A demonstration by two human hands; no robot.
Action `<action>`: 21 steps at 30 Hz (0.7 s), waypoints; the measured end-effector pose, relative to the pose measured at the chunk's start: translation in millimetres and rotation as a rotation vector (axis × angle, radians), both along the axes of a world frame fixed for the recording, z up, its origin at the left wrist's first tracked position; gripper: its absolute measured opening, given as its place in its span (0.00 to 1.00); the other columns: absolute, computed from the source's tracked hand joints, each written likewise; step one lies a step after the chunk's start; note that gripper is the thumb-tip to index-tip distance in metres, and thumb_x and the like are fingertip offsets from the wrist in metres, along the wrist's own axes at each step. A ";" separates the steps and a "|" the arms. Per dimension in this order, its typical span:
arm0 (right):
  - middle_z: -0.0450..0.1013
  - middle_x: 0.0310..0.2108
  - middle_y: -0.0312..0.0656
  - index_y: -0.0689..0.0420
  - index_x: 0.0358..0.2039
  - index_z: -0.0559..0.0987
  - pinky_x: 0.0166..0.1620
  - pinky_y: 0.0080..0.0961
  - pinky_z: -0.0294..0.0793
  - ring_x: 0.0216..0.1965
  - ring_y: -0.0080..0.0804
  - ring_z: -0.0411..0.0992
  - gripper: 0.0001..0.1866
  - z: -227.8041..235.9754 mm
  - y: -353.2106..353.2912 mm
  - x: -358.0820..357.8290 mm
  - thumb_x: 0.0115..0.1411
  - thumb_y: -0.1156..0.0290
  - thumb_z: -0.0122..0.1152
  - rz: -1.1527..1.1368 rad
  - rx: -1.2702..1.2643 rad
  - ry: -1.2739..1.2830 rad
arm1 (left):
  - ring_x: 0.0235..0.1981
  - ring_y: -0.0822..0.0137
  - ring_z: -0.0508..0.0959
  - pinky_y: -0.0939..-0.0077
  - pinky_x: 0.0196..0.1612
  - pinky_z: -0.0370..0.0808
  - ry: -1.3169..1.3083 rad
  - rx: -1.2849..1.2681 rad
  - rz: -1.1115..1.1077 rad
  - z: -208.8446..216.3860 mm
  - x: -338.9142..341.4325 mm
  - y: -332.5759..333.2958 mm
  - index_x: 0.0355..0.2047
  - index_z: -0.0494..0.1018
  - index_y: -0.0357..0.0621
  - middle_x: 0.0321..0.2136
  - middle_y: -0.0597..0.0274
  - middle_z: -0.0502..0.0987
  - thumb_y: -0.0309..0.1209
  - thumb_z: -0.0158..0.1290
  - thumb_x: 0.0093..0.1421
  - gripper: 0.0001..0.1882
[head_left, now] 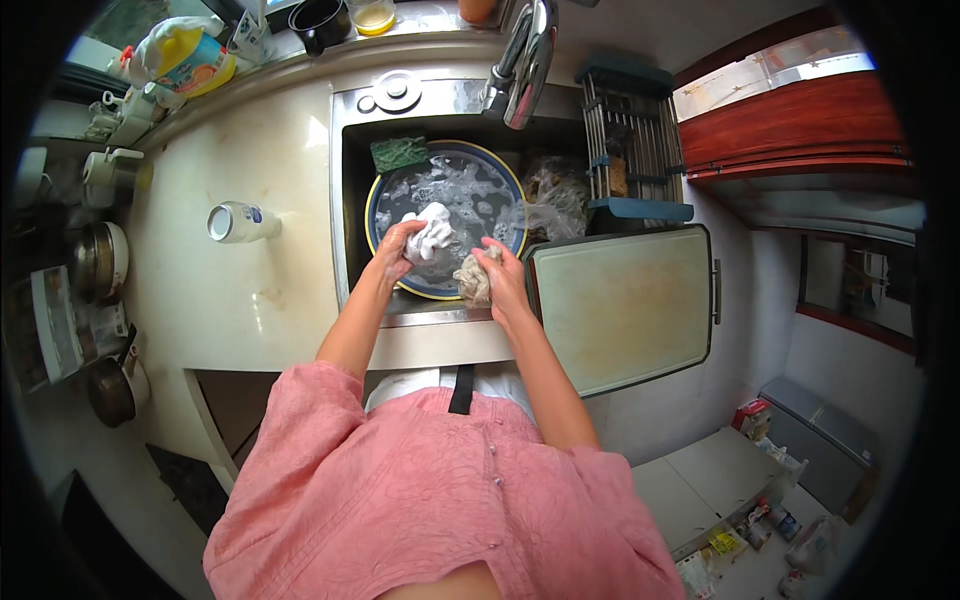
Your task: The person washes a piece of cloth by hand in a kitchen sink filled with soapy water. They repeatedly submerge, scrub, and wring the cloth to clean it.
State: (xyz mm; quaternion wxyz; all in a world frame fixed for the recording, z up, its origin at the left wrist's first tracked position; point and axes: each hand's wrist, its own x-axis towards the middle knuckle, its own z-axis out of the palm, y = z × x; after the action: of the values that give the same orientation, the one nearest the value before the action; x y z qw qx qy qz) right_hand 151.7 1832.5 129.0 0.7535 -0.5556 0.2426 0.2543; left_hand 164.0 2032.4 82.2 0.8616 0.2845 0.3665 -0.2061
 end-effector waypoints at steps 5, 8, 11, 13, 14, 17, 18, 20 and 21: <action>0.73 0.35 0.38 0.63 0.45 0.73 0.37 0.19 0.71 0.34 0.23 0.71 0.16 4.2 33.9 16.1 0.58 0.68 0.59 0.068 0.092 0.079 | 0.32 0.65 0.78 0.71 0.27 0.77 -0.152 -0.212 0.035 30.6 -12.0 -4.7 0.41 0.70 0.37 0.34 0.58 0.77 0.31 0.50 0.57 0.13; 0.74 0.32 0.37 0.61 0.39 0.74 0.34 0.19 0.72 0.31 0.22 0.73 0.12 -5.8 37.1 17.6 0.57 0.69 0.60 0.043 0.029 -0.044 | 0.32 0.66 0.79 0.73 0.26 0.77 -0.118 -0.178 0.020 33.5 -15.3 -0.7 0.42 0.70 0.38 0.35 0.57 0.77 0.32 0.51 0.58 0.14; 0.75 0.28 0.38 0.63 0.33 0.75 0.31 0.21 0.71 0.28 0.22 0.71 0.11 -8.0 42.5 18.8 0.54 0.69 0.62 -0.056 -0.148 -0.201 | 0.29 0.68 0.79 0.74 0.25 0.75 -0.066 -0.004 0.004 27.7 -15.7 3.4 0.39 0.72 0.38 0.32 0.59 0.78 0.33 0.52 0.58 0.12; 0.75 0.25 0.39 0.63 0.31 0.76 0.30 0.22 0.70 0.26 0.22 0.71 0.11 -21.0 41.7 16.2 0.53 0.69 0.63 -0.001 -0.366 -0.387 | 0.28 0.68 0.79 0.75 0.24 0.75 -0.028 0.178 0.004 23.3 -13.9 -3.1 0.37 0.73 0.38 0.30 0.60 0.78 0.33 0.52 0.58 0.11; 0.74 0.21 0.42 0.61 0.30 0.76 0.29 0.26 0.70 0.24 0.26 0.71 0.11 -10.4 48.3 13.8 0.51 0.67 0.64 0.073 -0.546 -0.487 | 0.24 0.72 0.77 0.77 0.23 0.72 -0.023 0.275 0.032 16.3 -11.9 -9.7 0.35 0.74 0.42 0.26 0.64 0.78 0.37 0.52 0.59 0.11; 0.72 0.23 0.47 0.57 0.26 0.74 0.31 0.38 0.69 0.26 0.48 0.71 0.11 9.0 78.9 9.2 0.52 0.63 0.60 0.204 -0.796 -0.868 | 0.19 0.74 0.72 0.79 0.22 0.68 -0.061 0.493 0.151 4.4 -6.5 -33.5 0.31 0.74 0.43 0.22 0.68 0.74 0.38 0.52 0.60 0.11; 0.71 0.25 0.48 0.57 0.24 0.72 0.32 0.44 0.68 0.29 0.53 0.70 0.12 18.2 86.1 10.0 0.54 0.62 0.58 0.268 -0.841 -0.830 | 0.18 0.75 0.68 0.79 0.22 0.65 -0.104 0.409 0.191 3.0 -8.5 -37.1 0.27 0.72 0.43 0.20 0.70 0.70 0.38 0.51 0.60 0.11; 0.72 0.25 0.49 0.57 0.23 0.72 0.32 0.44 0.67 0.29 0.53 0.70 0.13 -7.3 81.3 24.6 0.55 0.61 0.56 0.261 -0.927 -0.722 | 0.20 0.75 0.68 0.78 0.22 0.65 -0.145 0.504 0.169 10.4 -8.8 -50.9 0.26 0.72 0.44 0.20 0.70 0.70 0.37 0.51 0.60 0.11; 0.72 0.25 0.50 0.57 0.23 0.72 0.32 0.44 0.67 0.29 0.53 0.70 0.13 -23.4 74.7 32.3 0.55 0.60 0.56 0.257 -0.969 -0.667 | 0.20 0.75 0.68 0.78 0.22 0.65 -0.166 0.549 0.157 12.7 -8.3 -54.6 0.25 0.71 0.44 0.20 0.69 0.70 0.37 0.50 0.60 0.11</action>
State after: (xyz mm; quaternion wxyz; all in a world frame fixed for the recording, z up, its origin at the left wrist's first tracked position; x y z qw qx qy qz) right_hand 184.0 1907.3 105.6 0.4130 -0.9105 0.0122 0.0157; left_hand 155.8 1977.8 94.9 0.7927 0.4937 0.3575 -0.0079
